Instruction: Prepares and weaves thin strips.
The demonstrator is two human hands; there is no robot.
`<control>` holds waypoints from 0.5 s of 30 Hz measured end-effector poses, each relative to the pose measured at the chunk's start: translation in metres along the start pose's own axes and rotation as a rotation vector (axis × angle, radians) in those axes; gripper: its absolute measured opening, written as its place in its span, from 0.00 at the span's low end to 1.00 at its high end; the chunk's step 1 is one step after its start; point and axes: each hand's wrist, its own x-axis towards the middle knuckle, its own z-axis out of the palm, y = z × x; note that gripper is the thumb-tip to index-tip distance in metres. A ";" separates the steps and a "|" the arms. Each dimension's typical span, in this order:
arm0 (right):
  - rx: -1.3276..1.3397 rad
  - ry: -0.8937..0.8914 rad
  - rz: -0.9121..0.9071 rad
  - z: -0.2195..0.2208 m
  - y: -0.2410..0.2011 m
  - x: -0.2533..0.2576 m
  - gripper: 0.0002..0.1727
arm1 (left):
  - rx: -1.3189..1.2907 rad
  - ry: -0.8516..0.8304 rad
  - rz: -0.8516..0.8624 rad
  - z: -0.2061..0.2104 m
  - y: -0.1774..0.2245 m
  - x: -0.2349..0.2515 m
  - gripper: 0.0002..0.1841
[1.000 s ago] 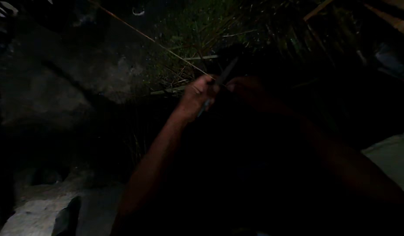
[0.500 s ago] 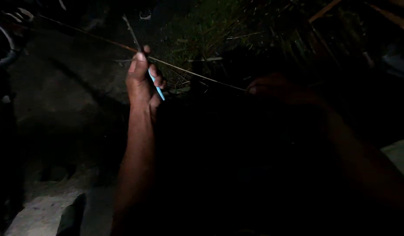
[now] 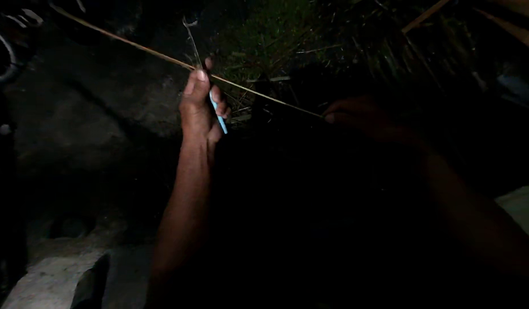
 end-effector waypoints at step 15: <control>0.164 -0.145 0.077 -0.013 0.016 0.003 0.14 | 0.085 -0.036 -0.032 0.012 -0.008 -0.018 0.15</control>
